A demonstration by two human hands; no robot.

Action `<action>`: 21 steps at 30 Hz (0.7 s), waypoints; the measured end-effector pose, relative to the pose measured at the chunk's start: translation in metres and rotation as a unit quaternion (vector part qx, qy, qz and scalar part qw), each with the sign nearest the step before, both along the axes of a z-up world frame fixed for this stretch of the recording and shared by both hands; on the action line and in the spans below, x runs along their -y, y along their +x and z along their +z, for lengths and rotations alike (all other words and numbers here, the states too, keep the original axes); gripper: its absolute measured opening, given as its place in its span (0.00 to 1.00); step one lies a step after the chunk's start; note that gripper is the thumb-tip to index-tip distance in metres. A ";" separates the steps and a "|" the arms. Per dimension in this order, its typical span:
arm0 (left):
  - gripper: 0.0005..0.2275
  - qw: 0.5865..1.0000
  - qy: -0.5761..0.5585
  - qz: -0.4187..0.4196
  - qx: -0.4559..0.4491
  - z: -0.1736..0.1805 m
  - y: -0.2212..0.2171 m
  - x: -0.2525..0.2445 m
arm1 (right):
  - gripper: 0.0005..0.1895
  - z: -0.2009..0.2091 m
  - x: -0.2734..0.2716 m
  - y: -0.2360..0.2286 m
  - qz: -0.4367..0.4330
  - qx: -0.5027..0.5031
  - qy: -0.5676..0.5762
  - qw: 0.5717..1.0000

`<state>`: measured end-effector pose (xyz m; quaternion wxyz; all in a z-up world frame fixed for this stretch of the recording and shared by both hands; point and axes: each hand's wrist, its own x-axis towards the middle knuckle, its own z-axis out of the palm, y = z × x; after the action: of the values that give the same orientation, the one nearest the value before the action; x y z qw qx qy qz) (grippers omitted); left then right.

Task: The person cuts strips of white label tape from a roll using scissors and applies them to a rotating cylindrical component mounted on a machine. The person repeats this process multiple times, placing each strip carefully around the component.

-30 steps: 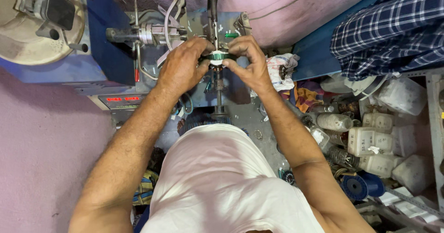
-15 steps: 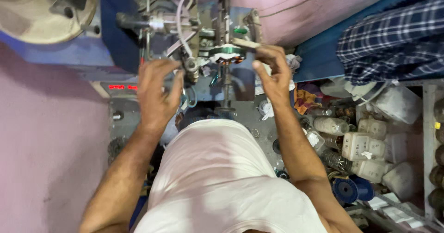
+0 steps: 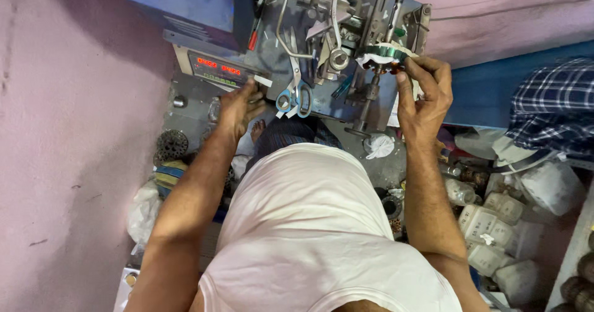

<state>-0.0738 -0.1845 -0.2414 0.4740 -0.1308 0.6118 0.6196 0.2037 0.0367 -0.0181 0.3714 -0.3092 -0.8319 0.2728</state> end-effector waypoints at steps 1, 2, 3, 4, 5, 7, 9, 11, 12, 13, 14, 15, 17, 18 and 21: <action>0.17 1.000 0.010 0.003 0.018 0.004 -0.002 -0.005 | 0.12 0.002 0.001 -0.001 -0.001 0.012 0.011 1.000; 0.17 1.000 0.009 0.002 0.015 0.008 -0.005 -0.012 | 0.12 0.004 0.003 -0.001 -0.003 0.025 0.021 0.999; 0.17 1.000 0.008 0.001 0.013 0.011 -0.006 -0.017 | 0.12 0.006 0.003 -0.002 -0.005 0.035 0.030 0.999; 0.16 1.000 0.006 0.000 0.011 0.014 -0.007 -0.019 | 0.13 0.007 0.004 -0.003 -0.008 0.045 0.038 0.998; 0.15 1.000 0.004 -0.008 0.011 0.015 -0.007 -0.020 | 0.13 0.008 0.005 -0.005 -0.010 0.056 0.045 0.997; 0.14 1.000 0.000 -0.028 0.007 0.016 -0.010 -0.022 | 0.13 0.010 0.008 -0.007 -0.012 0.065 0.048 0.997; 0.11 0.999 0.001 -0.038 0.004 0.018 -0.013 -0.022 | 0.13 0.013 0.008 -0.007 -0.017 0.070 0.054 0.996; 0.09 0.999 -0.001 -0.042 0.000 0.017 -0.014 -0.020 | 0.14 0.013 0.008 -0.007 -0.022 0.073 0.060 0.995; 0.07 0.999 -0.004 -0.041 -0.003 0.018 -0.014 -0.020 | 0.15 0.014 0.007 -0.006 -0.017 0.064 0.047 0.997; 0.07 0.999 0.007 -0.042 -0.018 0.018 -0.014 -0.019 | 0.15 0.014 0.005 -0.006 -0.011 0.054 0.034 0.998; 0.07 0.998 0.018 -0.043 -0.034 0.019 -0.012 -0.019 | 0.16 0.015 0.005 -0.004 -0.005 0.043 0.022 0.999; 0.07 0.998 0.021 -0.034 -0.052 0.020 -0.009 -0.019 | 0.16 0.015 0.006 -0.002 -0.015 0.031 0.011 0.999; 0.07 0.993 0.015 -0.007 -0.114 0.023 -0.003 -0.014 | 0.17 0.014 0.010 0.001 -0.029 0.003 -0.013 0.999; 0.07 0.987 0.005 0.012 -0.158 0.026 0.002 -0.013 | 0.17 0.015 0.012 0.005 -0.054 0.006 -0.040 0.998; 0.07 0.973 0.066 0.076 -0.208 0.046 0.008 -0.008 | 0.17 0.015 0.017 0.019 -0.108 0.002 -0.105 0.989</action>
<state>-0.0654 -0.1766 -0.1954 0.2956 -0.0134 0.6427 0.7067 0.2222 0.0193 -0.0032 0.3627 -0.4348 -0.7610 0.3167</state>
